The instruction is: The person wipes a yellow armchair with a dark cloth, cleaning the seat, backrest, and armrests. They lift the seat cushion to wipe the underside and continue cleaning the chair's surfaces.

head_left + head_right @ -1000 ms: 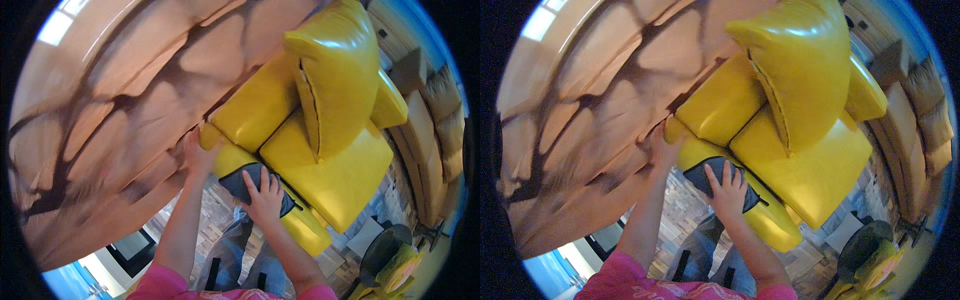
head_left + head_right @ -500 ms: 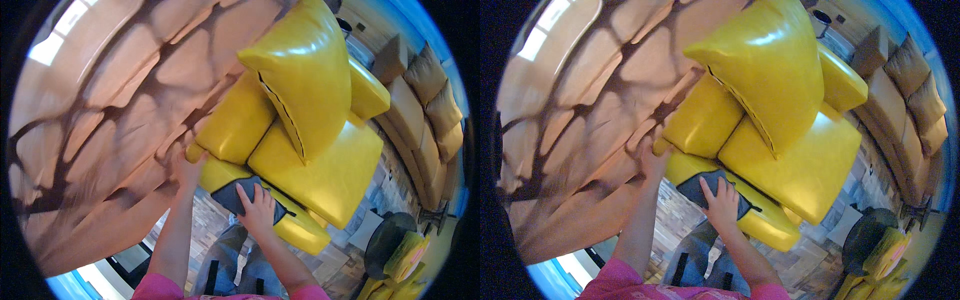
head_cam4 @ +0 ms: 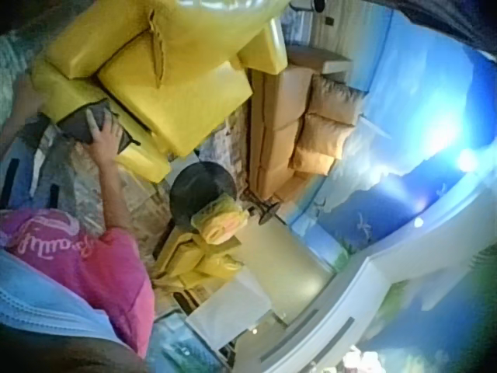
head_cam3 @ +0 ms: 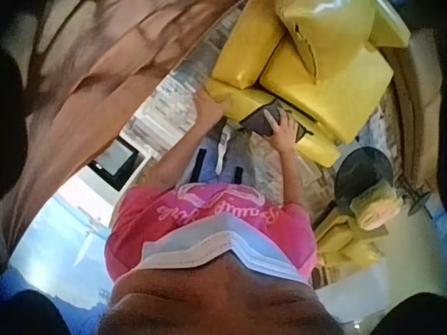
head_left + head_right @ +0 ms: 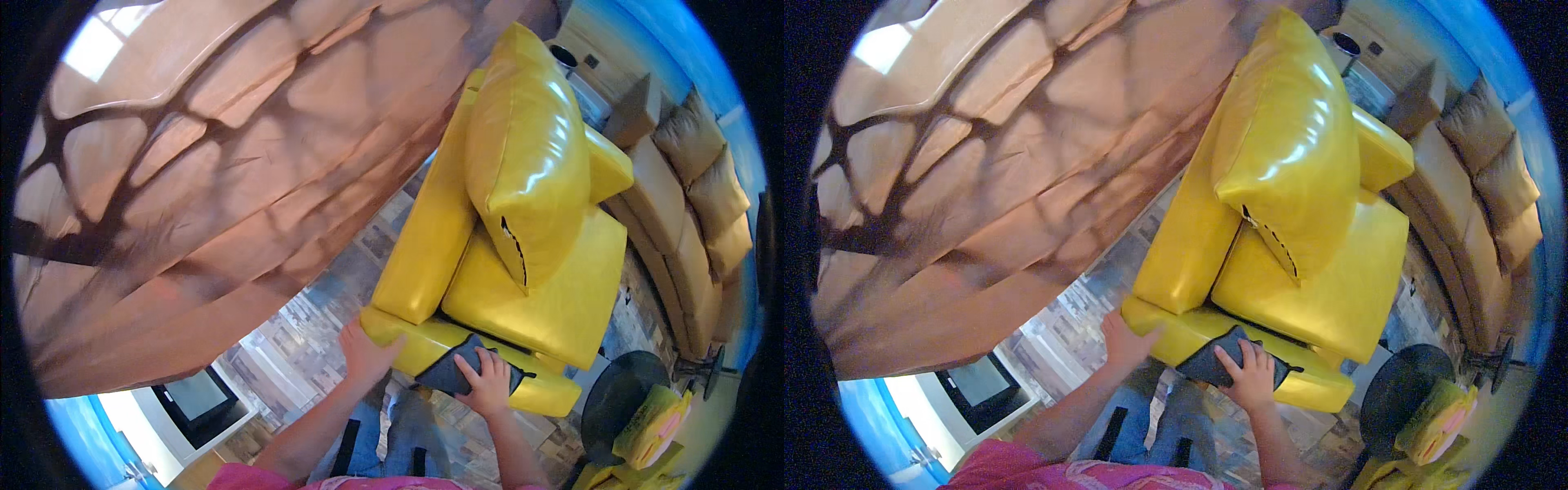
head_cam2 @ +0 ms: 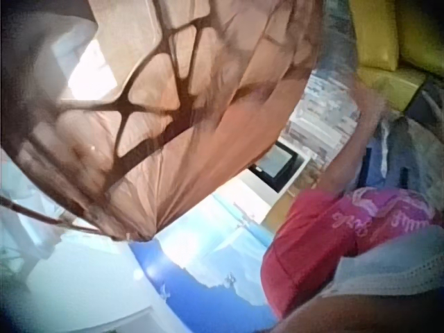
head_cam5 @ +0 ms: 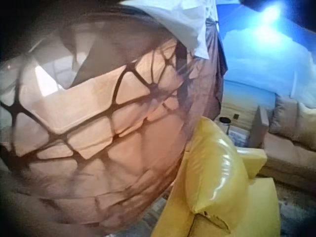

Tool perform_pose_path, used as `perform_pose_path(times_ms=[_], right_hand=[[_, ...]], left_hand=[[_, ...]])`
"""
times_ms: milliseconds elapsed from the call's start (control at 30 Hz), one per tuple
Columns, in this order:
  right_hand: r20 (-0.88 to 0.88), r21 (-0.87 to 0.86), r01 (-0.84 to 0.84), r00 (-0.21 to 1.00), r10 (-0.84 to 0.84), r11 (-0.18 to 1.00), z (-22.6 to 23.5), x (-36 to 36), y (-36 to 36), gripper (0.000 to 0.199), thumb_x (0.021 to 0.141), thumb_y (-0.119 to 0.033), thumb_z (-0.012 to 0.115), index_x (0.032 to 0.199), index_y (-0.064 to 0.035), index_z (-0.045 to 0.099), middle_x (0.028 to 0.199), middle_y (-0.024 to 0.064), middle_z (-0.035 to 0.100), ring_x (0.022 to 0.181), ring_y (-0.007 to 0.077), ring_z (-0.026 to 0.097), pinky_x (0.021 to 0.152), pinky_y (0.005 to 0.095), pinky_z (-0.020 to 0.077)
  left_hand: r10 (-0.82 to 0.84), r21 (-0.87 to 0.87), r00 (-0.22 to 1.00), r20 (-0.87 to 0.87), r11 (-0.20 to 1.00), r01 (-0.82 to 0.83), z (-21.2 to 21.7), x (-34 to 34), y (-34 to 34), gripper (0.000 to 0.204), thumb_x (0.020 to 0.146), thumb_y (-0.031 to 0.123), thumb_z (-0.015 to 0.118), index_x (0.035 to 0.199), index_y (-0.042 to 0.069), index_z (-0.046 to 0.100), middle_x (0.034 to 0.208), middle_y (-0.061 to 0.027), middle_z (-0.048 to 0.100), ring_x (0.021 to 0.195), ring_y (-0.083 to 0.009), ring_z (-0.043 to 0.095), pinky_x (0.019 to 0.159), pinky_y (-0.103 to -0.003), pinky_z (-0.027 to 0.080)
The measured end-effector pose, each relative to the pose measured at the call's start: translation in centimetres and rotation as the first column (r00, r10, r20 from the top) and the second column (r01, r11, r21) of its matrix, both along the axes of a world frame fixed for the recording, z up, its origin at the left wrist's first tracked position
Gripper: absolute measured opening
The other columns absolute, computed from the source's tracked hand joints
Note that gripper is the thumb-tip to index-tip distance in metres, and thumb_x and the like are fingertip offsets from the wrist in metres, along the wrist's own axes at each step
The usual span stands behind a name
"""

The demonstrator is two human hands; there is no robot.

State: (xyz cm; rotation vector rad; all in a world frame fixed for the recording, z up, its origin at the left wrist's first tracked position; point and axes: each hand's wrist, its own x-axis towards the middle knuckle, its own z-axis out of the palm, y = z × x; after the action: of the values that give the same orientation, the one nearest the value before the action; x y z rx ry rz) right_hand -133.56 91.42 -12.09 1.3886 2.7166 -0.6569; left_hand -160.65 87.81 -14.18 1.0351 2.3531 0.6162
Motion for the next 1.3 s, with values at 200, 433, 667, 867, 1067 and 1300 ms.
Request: perform_pose_path(times_ms=[200, 433, 667, 867, 1067, 1300], right_hand=[[0.0, 0.0, 0.025, 1.0, -0.025, 1.0, 0.8, 6.8, -2.3, 0.107, 0.044, -0.029, 0.092, 0.141, -0.0368, 0.048, 0.138, 0.0127, 0.046, 0.128, 0.0377, 0.042, 0.103, 0.0567, 0.034], [-0.079, 0.11, 0.186, 0.981, -0.178, 0.976, 1.0, 2.1, -4.7, 0.111, 0.046, -0.045, 0.09, 0.146, -0.0301, 0.043, 0.137, 0.0162, 0.046, 0.127, 0.0406, 0.041, 0.106, 0.0607, 0.0296], [-0.096, 0.149, 0.308, 0.95, -0.297, 0.94, -0.8, -4.5, -6.8, 0.085, 0.072, -0.051, 0.074, 0.148, -0.0314, 0.04, 0.148, 0.0159, 0.039, 0.135, 0.0414, 0.035, 0.11, 0.0636, 0.0231], [-0.035, 0.163, 0.337, 0.941, -0.336, 0.927, -2.2, -9.7, -7.9, 0.057, 0.095, -0.044, 0.047, 0.151, -0.035, 0.035, 0.16, 0.0112, 0.025, 0.143, 0.0446, 0.024, 0.107, 0.0719, 0.0169], [0.026, 0.256, 0.386, 0.914, -0.405, 0.886, -2.9, -15.4, -1.4, 0.061, 0.096, -0.045, 0.046, 0.153, -0.0352, 0.028, 0.162, 0.0091, 0.018, 0.144, 0.0454, 0.021, 0.106, 0.071, 0.0244], [-0.084, 0.3, 0.511, 0.855, -0.512, 0.805, -3.1, -17.4, 7.2, 0.061, 0.095, -0.038, 0.047, 0.154, -0.0335, 0.029, 0.163, 0.0038, 0.017, 0.147, 0.0409, 0.02, 0.109, 0.0639, 0.0288]], left_hand=[[-0.196, -0.024, 0.974, 0.115, 0.979, 0.2, 0.3, 6.2, -5.5, 0.099, 0.068, 0.048, 0.082, 0.135, -0.007, 0.033, 0.126, -0.0279, 0.044, 0.123, -0.0425, 0.037, 0.106, -0.052, 0.03], [-0.244, -0.049, 0.92, 0.307, 0.961, 0.272, -1.0, 5.3, -6.2, 0.106, 0.074, 0.05, 0.078, 0.143, -0.01, 0.024, 0.133, -0.0343, 0.041, 0.125, -0.0479, 0.04, 0.108, -0.05, 0.032], [-0.429, 0.131, 0.891, -0.149, 0.885, 0.447, 0.4, 9.0, -8.3, 0.087, 0.089, 0.036, 0.065, 0.151, -0.004, 0.019, 0.153, -0.0355, 0.015, 0.142, -0.0522, 0.014, 0.115, -0.059, 0.014], [-0.667, 0.072, 0.734, -0.125, 0.732, 0.677, 1.4, 7.8, -8.7, 0.062, 0.098, 0.037, 0.045, 0.15, 0.005, 0.035, 0.158, -0.0281, 0.018, 0.145, -0.0478, 0.017, 0.115, -0.061, 0.013], [-0.684, 0.251, 0.729, -0.028, 0.701, 0.668, 0.4, 2.2, -0.9, 0.062, 0.095, 0.026, 0.052, 0.15, 0.003, 0.034, 0.155, -0.0316, 0.02, 0.144, -0.0495, 0.02, 0.116, -0.055, 0.022], [-0.679, 0.457, 0.733, 0.032, 0.662, 0.593, -0.3, 0.7, 9.1, 0.065, 0.094, 0.017, 0.053, 0.151, -0.003, 0.027, 0.158, -0.0275, 0.018, 0.146, -0.0464, 0.018, 0.119, -0.05, 0.017]])
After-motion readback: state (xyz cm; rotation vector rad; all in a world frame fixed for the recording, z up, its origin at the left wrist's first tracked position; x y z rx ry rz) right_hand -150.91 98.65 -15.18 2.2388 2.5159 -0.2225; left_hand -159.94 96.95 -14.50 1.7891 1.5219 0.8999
